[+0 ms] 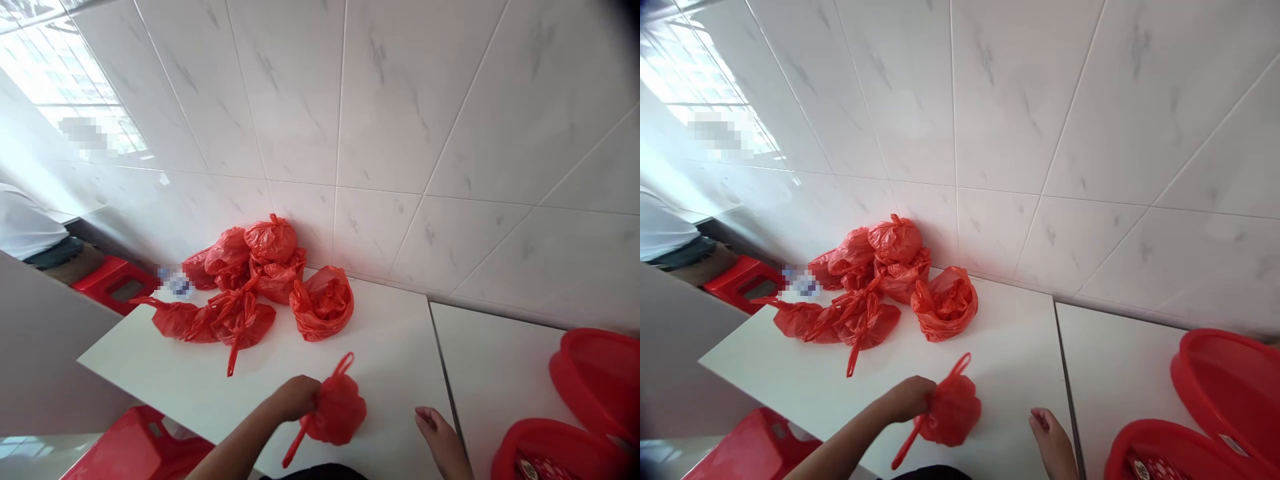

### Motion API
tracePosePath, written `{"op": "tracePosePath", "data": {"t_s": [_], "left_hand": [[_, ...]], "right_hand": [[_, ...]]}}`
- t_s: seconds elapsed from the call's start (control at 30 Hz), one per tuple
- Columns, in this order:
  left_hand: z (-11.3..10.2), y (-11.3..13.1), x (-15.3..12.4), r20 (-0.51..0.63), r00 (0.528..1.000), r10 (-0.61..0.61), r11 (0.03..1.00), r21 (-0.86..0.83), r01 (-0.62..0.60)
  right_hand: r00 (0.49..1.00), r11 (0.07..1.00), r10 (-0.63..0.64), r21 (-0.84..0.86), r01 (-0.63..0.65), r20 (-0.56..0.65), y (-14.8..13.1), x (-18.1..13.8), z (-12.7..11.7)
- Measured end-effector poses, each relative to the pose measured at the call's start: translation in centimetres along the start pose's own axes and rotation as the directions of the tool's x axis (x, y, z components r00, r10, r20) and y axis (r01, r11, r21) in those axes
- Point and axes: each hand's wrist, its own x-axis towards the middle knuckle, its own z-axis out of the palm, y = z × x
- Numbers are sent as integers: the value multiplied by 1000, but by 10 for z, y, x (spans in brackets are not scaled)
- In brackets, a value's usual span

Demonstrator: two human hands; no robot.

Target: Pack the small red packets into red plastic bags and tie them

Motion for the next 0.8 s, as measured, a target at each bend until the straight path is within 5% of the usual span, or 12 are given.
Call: {"op": "tracePosePath", "data": {"t_s": [0.1,0.37,0.5,0.6,0.67,0.77,0.8], "left_hand": [[-33,-41,-39,-105,981,-161,987,-41,157],[-85,-150,-119,-389,695,-604,793,-211,571],[-95,-179,-113,-597,523,-608,747,-209,631],[-105,-164,-82,-787,428,-445,857,-236,458],[-115,-137,-51,-856,418,-303,944,-210,255],[-128,-84,6,-832,535,-148,988,-146,46],[-130,-66,26,-769,631,-103,987,-160,-34]], "right_hand": [[999,999,42,14,-42,9,17,3,-3],[992,996,86,9,-87,88,26,9,4],[994,997,79,4,-80,72,23,7,6],[994,997,79,8,-80,69,23,2,7],[994,997,80,6,-80,75,23,-2,9],[993,997,78,-21,-76,87,18,-10,15],[993,997,72,-29,-69,93,15,-13,18]]}}
